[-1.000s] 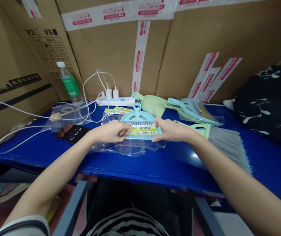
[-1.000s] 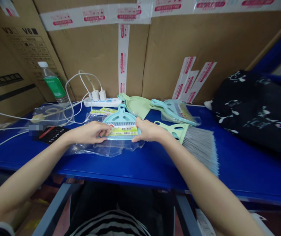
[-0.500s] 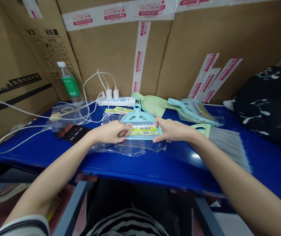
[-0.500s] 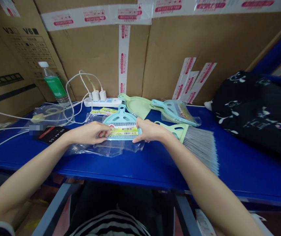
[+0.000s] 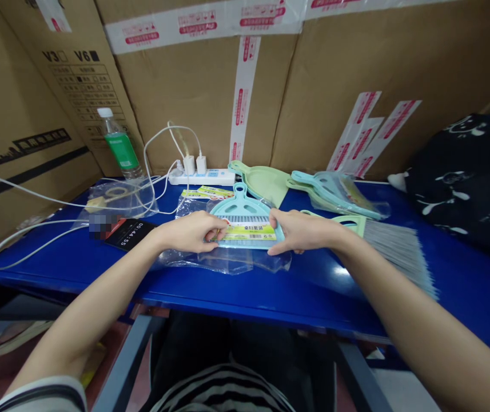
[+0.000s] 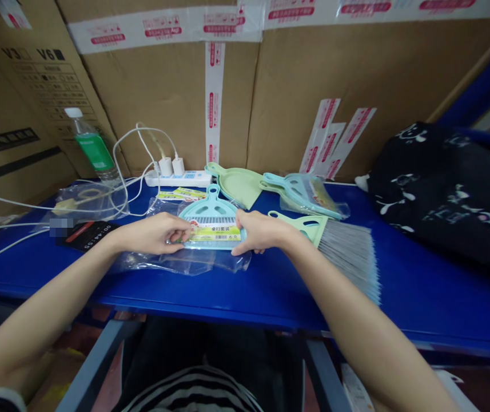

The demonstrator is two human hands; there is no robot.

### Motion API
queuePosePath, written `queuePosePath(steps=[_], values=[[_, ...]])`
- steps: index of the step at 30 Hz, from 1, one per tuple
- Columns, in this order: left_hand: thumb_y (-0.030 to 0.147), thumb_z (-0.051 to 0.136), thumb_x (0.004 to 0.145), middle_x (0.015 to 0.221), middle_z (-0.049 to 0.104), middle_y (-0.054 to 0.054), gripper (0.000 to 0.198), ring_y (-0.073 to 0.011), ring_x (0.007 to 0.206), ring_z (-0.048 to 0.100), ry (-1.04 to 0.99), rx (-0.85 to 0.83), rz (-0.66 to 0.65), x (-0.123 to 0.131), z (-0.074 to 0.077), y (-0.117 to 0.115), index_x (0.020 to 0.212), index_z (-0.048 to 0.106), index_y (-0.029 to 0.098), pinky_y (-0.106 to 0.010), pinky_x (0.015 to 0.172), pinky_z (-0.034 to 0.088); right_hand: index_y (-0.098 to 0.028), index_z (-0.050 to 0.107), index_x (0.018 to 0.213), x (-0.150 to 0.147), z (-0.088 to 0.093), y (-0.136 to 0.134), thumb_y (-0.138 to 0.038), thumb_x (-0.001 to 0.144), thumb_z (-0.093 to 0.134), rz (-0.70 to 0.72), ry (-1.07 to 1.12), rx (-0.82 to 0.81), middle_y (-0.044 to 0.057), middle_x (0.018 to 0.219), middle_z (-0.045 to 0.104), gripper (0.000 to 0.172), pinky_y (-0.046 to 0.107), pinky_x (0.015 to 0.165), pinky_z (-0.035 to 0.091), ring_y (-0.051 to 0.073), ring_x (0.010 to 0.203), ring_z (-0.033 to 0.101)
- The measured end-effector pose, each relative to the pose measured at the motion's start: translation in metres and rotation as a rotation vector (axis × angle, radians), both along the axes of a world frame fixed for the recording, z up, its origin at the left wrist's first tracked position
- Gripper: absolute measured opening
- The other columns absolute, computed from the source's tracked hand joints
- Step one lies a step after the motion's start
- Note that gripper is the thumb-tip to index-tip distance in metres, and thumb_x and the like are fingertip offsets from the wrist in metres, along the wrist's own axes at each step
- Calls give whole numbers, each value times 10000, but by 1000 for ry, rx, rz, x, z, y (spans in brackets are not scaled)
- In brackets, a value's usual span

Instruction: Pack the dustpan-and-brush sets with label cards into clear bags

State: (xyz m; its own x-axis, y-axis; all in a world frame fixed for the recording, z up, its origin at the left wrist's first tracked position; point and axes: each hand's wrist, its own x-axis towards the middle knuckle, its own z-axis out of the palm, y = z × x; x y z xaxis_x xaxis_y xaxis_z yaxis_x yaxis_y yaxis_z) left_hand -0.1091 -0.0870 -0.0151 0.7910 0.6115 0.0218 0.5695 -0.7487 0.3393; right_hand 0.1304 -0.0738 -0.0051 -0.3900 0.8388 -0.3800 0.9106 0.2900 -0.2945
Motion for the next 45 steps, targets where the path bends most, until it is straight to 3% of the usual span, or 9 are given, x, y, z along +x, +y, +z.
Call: queuePosePath(steps=[6, 10, 13, 18, 25, 31, 38, 45], values=[[210, 531, 770, 609, 494, 49, 55, -85, 530, 438, 75, -1, -24, 1, 1, -2, 721, 523, 186, -228, 545, 312, -216, 446, 999, 2, -3, 4, -420, 687, 709, 52, -47, -39, -55, 622, 573, 456, 292, 561, 441, 148, 455, 571], [483, 621, 777, 650, 502, 43, 313, -91, 549, 446, 82, -23, -14, 1, 2, -4, 752, 526, 186, -221, 534, 301, -209, 459, 1021, 2, -2, 5, -464, 753, 628, 100, -42, -55, -53, 601, 566, 406, 287, 555, 432, 149, 442, 565], [547, 663, 729, 669, 494, 47, 388, -91, 552, 444, 77, -35, -9, 1, 2, -5, 781, 529, 187, -215, 538, 303, -203, 478, 1027, 1, -2, 4, -442, 763, 606, 102, -70, -25, -27, 635, 586, 379, 282, 523, 407, 151, 452, 556], [515, 721, 680, 709, 503, 42, 395, -102, 596, 462, 94, -58, -39, 0, 2, -5, 807, 536, 190, -219, 569, 321, -205, 537, 938, -2, -2, 3, -451, 711, 669, 151, -191, 178, 21, 678, 603, 360, 275, 542, 348, 220, 654, 591], [478, 648, 749, 742, 534, 15, 319, -122, 640, 482, 113, -55, -80, -1, 6, -7, 846, 556, 188, -232, 596, 351, -218, 577, 893, -6, 2, 0, -438, 673, 745, 135, -230, 248, 28, 725, 610, 354, 265, 552, 300, 249, 769, 588], [460, 618, 775, 752, 565, 15, 282, -122, 625, 495, 188, 3, -20, 3, 4, -11, 835, 553, 192, -241, 576, 331, -210, 595, 855, -9, 3, 0, -312, 698, 761, 264, -104, 227, -14, 673, 590, 251, 257, 559, 290, 180, 666, 558], [476, 635, 752, 808, 631, -12, 307, -144, 636, 535, 239, 104, 2, 10, 5, -20, 837, 551, 193, -256, 558, 327, -197, 558, 696, -8, 4, 1, -194, 713, 708, 320, 46, 87, -26, 643, 617, 150, 246, 620, 355, 146, 641, 570], [218, 586, 706, 718, 590, 17, 74, -122, 618, 516, 135, 101, -85, 14, 1, -23, 772, 565, 192, -245, 552, 351, -200, 507, 623, -11, -4, 0, -287, 849, 565, 401, 46, 212, -15, 565, 543, 249, 253, 557, 292, 125, 524, 449]])
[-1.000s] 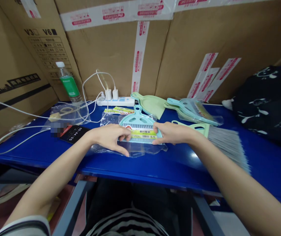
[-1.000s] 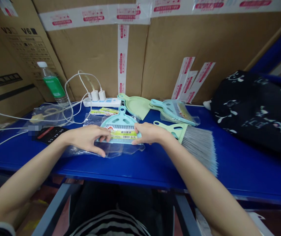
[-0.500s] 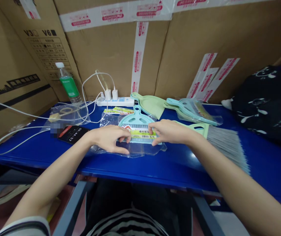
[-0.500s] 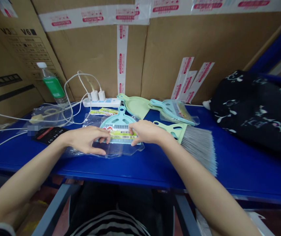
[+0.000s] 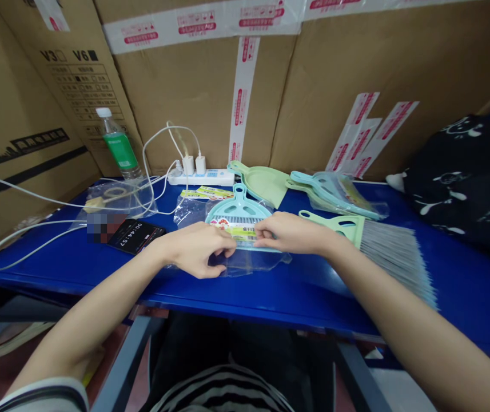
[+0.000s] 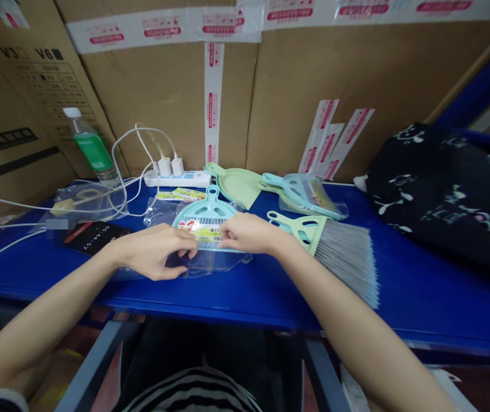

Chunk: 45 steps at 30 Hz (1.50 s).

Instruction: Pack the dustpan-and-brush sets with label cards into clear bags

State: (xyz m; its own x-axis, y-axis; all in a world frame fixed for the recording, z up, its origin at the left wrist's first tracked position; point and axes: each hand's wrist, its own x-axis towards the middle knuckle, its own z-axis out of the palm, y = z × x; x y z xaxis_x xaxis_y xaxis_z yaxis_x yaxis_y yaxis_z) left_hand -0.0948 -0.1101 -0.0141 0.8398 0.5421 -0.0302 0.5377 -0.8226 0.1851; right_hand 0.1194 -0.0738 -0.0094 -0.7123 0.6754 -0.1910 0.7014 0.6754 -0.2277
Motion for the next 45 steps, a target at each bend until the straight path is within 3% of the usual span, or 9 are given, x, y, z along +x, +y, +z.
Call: queuePosePath(steps=[4, 8, 11, 21, 25, 28, 32, 40, 45], values=[[112, 506, 704, 677, 566, 30, 85, -98, 613, 506, -74, -68, -50, 0, 1, 0, 679, 539, 186, -222, 580, 367, -180, 593, 809, -2, -6, 2, -274, 808, 622, 26, 37, 61, -28, 583, 517, 99, 250, 552, 279, 126, 529, 422], [117, 479, 729, 686, 572, 27, 92, -98, 613, 501, -128, -45, -12, -2, 5, 3, 692, 529, 185, -223, 600, 371, -152, 597, 1131, 0, -9, 5, -213, 795, 610, 113, 177, -7, -24, 660, 545, 343, 248, 589, 329, 134, 579, 462], [162, 447, 780, 724, 576, 8, 92, -115, 636, 507, -161, 68, 54, -4, 6, 6, 734, 523, 185, -235, 602, 365, -153, 612, 1199, 1, -10, 6, -138, 798, 542, 171, 213, -69, -34, 648, 526, 407, 244, 602, 345, 122, 570, 446], [232, 314, 916, 633, 529, 7, 196, -123, 514, 423, -5, 120, 243, -4, -1, 11, 846, 489, 176, -263, 516, 284, -176, 665, 1196, 2, -9, 6, -118, 836, 436, 151, 203, -54, -36, 551, 520, 430, 242, 586, 345, 113, 506, 407], [279, 376, 917, 661, 569, 7, 180, -122, 550, 470, -27, 36, 210, -5, 1, 12, 859, 513, 176, -256, 537, 312, -153, 651, 1209, 2, -5, 2, -299, 917, 418, 130, 235, -77, -4, 603, 593, 401, 262, 605, 374, 131, 544, 473], [314, 490, 876, 706, 607, 5, 157, -118, 586, 506, -53, -24, 158, -6, 0, 13, 813, 537, 178, -246, 554, 332, -125, 605, 1262, 3, -3, 0, -423, 907, 455, 111, 238, -129, 1, 612, 614, 487, 269, 605, 393, 138, 551, 502], [237, 444, 893, 727, 602, -4, 197, -115, 603, 510, -40, -6, 115, -7, -2, 15, 739, 548, 173, -244, 572, 338, -104, 576, 1279, 6, -2, 0, -470, 856, 523, 114, 211, -161, 14, 654, 644, 561, 268, 594, 410, 147, 574, 545], [227, 408, 916, 735, 580, -7, 221, -123, 618, 508, -29, 62, 117, -8, -5, 17, 759, 553, 177, -238, 574, 344, -132, 614, 1033, 9, -5, 3, -142, 759, 533, 94, 178, -127, 12, 688, 624, 287, 245, 578, 403, 131, 580, 532], [213, 416, 909, 714, 576, -3, 211, -119, 598, 499, -32, 56, 126, -8, -5, 18, 747, 545, 173, -240, 562, 333, -165, 602, 898, 8, -4, 3, -131, 748, 512, 27, 192, -186, 6, 673, 628, 178, 251, 580, 421, 130, 573, 534]])
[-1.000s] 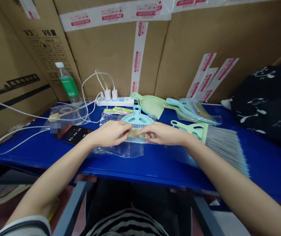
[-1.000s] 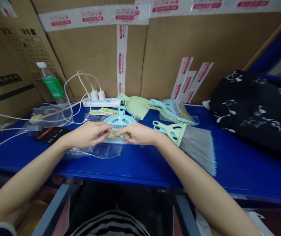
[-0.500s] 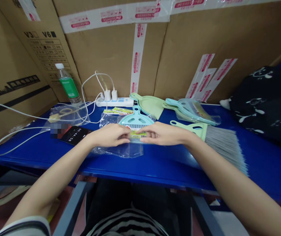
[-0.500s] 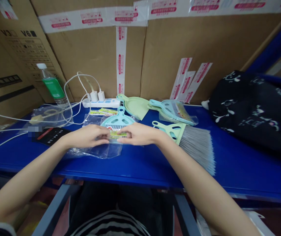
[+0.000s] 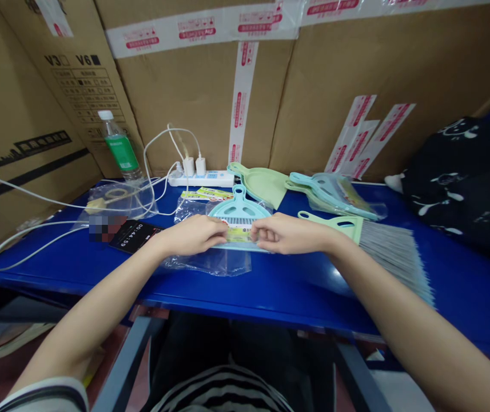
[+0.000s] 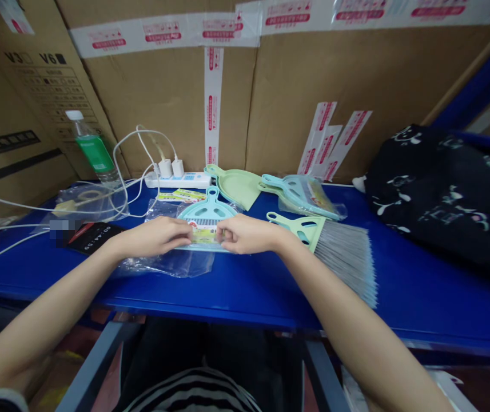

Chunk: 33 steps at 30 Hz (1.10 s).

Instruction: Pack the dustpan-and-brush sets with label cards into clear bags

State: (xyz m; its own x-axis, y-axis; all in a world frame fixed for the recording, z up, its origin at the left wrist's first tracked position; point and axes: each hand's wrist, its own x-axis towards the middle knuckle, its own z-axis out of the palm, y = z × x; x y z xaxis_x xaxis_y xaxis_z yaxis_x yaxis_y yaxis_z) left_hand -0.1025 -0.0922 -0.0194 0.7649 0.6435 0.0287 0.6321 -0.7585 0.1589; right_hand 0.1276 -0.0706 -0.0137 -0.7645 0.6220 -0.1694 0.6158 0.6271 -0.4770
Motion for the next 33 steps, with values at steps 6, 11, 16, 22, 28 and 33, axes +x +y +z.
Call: queuePosePath(steps=[6, 11, 16, 22, 28, 33], values=[[176, 418, 883, 701, 577, -1, 186, -109, 575, 495, -20, -16, 1, 0, -1, -1, 740, 536, 171, -240, 559, 334, -180, 571, 766, -3, 5, -4, -126, 745, 513, 24, -45, 20, -15, 607, 590, 82, 254, 584, 408, 126, 564, 531], [140, 446, 832, 692, 586, 7, 134, -101, 558, 491, -29, -30, 1, 0, 0, -2, 733, 530, 172, -239, 553, 334, -183, 552, 706, -4, 10, -5, -102, 741, 516, 11, -87, 64, 5, 648, 619, 95, 254, 610, 415, 133, 607, 569], [142, 437, 819, 697, 595, 3, 129, -104, 561, 488, -25, -8, 2, 0, 1, -3, 734, 527, 176, -245, 552, 333, -190, 549, 702, -5, 11, -5, -109, 757, 503, 17, -89, 90, 2, 651, 632, 109, 255, 616, 412, 132, 599, 577], [147, 421, 829, 677, 567, 13, 142, -103, 549, 463, -7, -9, -1, 1, 0, -3, 722, 507, 181, -244, 548, 323, -194, 517, 694, -5, 9, -4, -99, 749, 508, 28, -108, 101, -23, 593, 572, 110, 244, 572, 377, 117, 536, 510], [143, 452, 815, 684, 560, 12, 114, -97, 554, 464, -34, -56, -23, 0, 1, -2, 721, 508, 176, -237, 552, 328, -196, 500, 706, -4, 8, -4, -104, 752, 510, 32, -89, 65, -24, 599, 561, 103, 241, 566, 369, 112, 534, 485], [149, 531, 773, 656, 573, 26, 36, -94, 556, 487, -58, -89, -12, -1, 3, -2, 745, 538, 171, -227, 560, 336, -199, 494, 699, -4, 9, -5, -110, 752, 514, 31, -96, 66, -19, 611, 563, 106, 249, 574, 368, 118, 547, 488]])
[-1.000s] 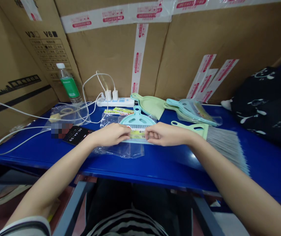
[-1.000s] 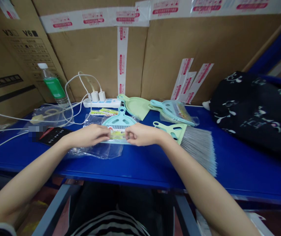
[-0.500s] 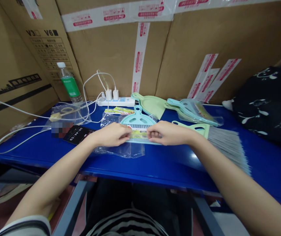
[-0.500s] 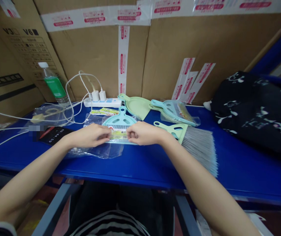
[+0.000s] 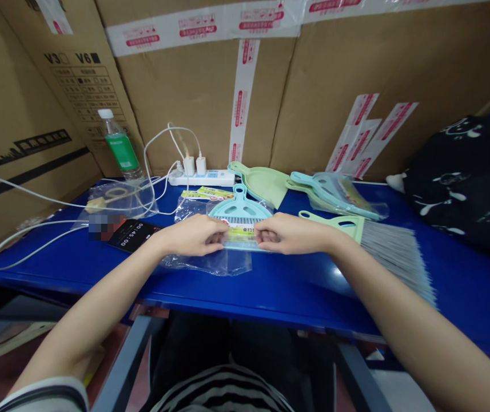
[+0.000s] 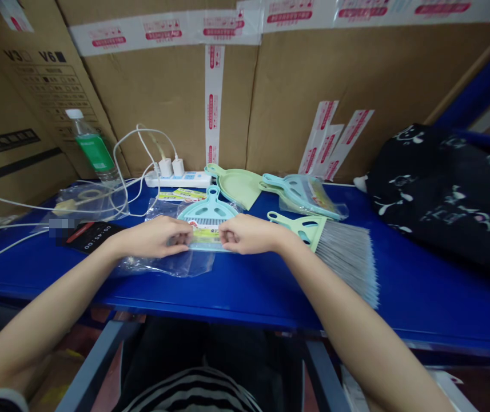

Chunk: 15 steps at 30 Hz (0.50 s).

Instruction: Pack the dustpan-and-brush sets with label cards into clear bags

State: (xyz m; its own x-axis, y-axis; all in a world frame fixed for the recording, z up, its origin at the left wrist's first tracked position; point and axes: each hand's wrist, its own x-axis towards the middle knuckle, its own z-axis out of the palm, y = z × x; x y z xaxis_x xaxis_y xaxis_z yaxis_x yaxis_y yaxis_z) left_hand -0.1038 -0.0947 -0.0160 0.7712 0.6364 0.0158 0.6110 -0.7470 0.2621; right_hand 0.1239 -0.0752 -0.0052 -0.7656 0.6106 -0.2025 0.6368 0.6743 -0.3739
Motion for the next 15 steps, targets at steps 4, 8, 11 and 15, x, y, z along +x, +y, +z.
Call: queuePosePath(steps=[4, 8, 11, 15], values=[[145, 536, 771, 618, 568, 40, 45, -86, 526, 481, 21, -9, 12, 0, 0, 0, 735, 542, 172, -224, 540, 319, -198, 492, 703, -1, 0, 0, -99, 756, 509, -10, -8, -15, -24, 604, 548, 114, 249, 572, 366, 117, 547, 483], [152, 520, 775, 591, 565, 45, 53, -88, 510, 478, 19, -8, 11, 0, 0, -1, 737, 548, 175, -227, 537, 318, -196, 493, 707, -2, 0, 0, -93, 762, 508, -12, -12, -17, -26, 603, 543, 118, 250, 573, 366, 117, 548, 484], [158, 512, 785, 586, 570, 43, 61, -90, 508, 485, 9, -15, 6, 0, -1, 0, 738, 547, 176, -229, 540, 321, -195, 494, 711, -2, 0, 0, -93, 766, 510, -15, -14, -26, -27, 602, 543, 118, 249, 571, 365, 115, 544, 483], [155, 519, 792, 581, 570, 45, 67, -91, 505, 488, 7, -25, 9, 0, -1, 0, 731, 535, 177, -231, 537, 318, -195, 495, 715, -2, 1, -1, -96, 771, 510, -18, -13, -30, -29, 598, 541, 114, 246, 570, 364, 113, 542, 481]])
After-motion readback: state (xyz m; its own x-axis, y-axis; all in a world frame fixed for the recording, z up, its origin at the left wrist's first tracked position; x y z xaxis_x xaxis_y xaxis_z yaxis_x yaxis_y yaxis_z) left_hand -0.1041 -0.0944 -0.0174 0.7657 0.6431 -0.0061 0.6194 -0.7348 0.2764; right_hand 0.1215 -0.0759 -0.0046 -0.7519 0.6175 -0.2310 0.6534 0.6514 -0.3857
